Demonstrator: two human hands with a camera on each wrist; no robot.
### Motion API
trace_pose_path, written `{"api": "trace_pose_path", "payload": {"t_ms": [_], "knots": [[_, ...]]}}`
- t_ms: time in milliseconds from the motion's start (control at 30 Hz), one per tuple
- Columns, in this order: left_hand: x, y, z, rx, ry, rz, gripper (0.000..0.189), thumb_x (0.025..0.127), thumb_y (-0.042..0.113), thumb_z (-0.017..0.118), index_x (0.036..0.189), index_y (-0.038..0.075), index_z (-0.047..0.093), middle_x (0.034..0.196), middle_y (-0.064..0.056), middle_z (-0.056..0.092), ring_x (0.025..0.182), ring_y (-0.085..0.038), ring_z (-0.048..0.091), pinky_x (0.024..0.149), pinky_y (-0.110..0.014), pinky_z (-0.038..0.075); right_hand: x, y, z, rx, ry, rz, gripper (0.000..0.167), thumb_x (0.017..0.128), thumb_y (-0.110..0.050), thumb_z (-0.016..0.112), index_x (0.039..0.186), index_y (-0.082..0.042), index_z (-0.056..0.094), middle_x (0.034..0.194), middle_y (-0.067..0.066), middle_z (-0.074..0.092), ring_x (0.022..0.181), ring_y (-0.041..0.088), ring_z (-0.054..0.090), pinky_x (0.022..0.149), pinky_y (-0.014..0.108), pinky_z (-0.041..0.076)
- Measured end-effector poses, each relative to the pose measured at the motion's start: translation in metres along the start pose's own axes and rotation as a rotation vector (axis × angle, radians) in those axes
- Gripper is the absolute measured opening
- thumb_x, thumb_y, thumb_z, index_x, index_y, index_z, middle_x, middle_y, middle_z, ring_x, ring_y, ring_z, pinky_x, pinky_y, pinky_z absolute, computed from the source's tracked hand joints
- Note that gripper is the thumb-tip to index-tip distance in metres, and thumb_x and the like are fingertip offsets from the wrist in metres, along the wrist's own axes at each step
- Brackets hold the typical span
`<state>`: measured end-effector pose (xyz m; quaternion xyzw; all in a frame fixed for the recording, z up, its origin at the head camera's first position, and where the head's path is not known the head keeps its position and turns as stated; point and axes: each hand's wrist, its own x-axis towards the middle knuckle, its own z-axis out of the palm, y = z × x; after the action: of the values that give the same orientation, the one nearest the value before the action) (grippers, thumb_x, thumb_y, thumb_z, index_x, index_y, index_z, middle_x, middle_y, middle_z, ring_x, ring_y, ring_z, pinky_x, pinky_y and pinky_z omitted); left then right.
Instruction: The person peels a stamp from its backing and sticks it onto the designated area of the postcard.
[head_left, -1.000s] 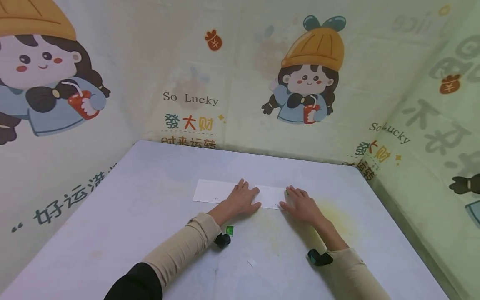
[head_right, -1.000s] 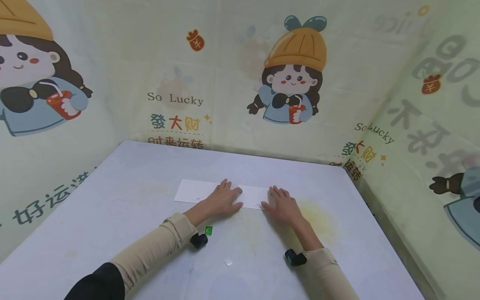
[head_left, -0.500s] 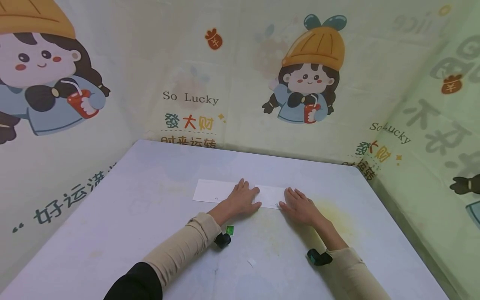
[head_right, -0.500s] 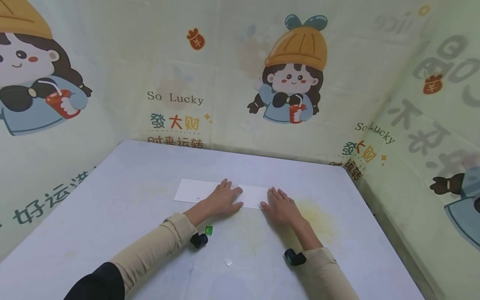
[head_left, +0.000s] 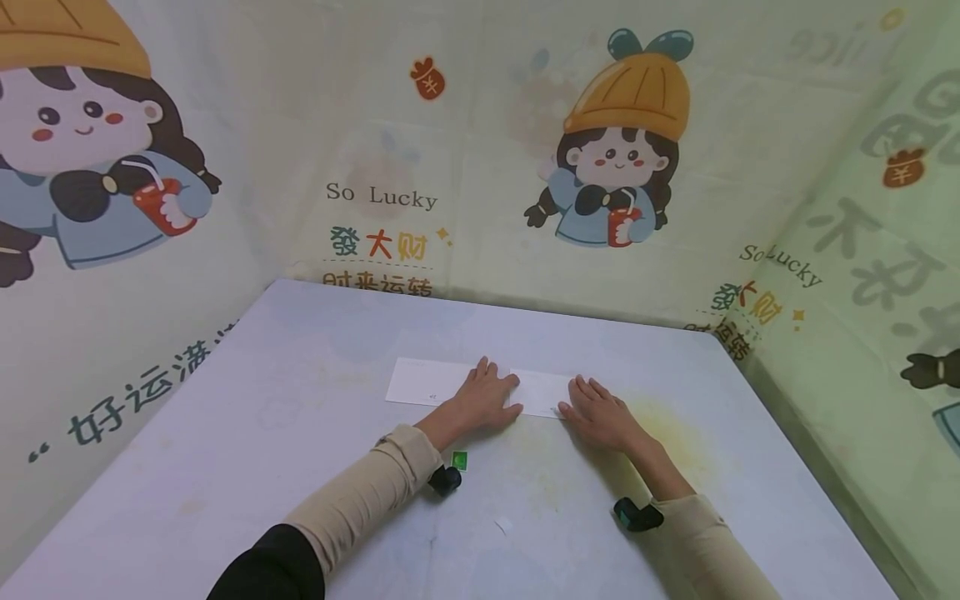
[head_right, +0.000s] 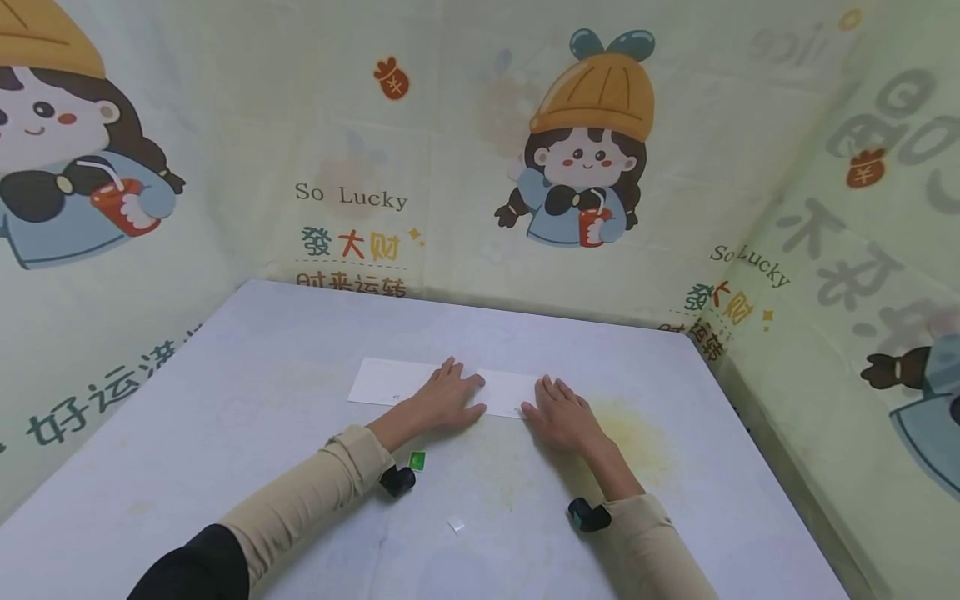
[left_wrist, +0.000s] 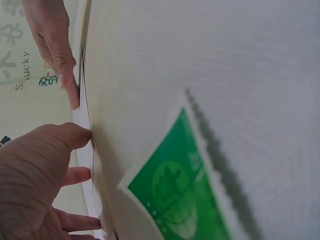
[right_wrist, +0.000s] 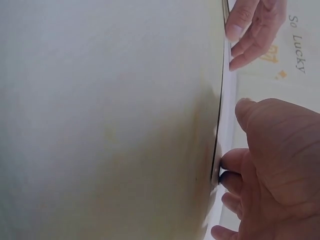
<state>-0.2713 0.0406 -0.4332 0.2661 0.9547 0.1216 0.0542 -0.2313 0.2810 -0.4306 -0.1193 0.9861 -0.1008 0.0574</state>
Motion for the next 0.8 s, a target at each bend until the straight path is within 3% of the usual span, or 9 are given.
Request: {"api": "trace_pose_path", "payload": {"t_ms": [800], "knots": [[-0.0017,0.0022,-0.0018,-0.009,-0.023,-0.013,0.056,0.103,0.044,0.053,0.150,0.014,0.049,0.153,-0.026,0.041,0.152,-0.044,0.021,0.123,-0.050,0.024,0.0000,0.0061,0.0027,0.018,-0.001,0.002,0.070,0.109,-0.040,0.043,0.156,0.010,0.028,0.164,0.029,0.022,0.152,0.048,0.018,0.116,0.069,0.020]]}}
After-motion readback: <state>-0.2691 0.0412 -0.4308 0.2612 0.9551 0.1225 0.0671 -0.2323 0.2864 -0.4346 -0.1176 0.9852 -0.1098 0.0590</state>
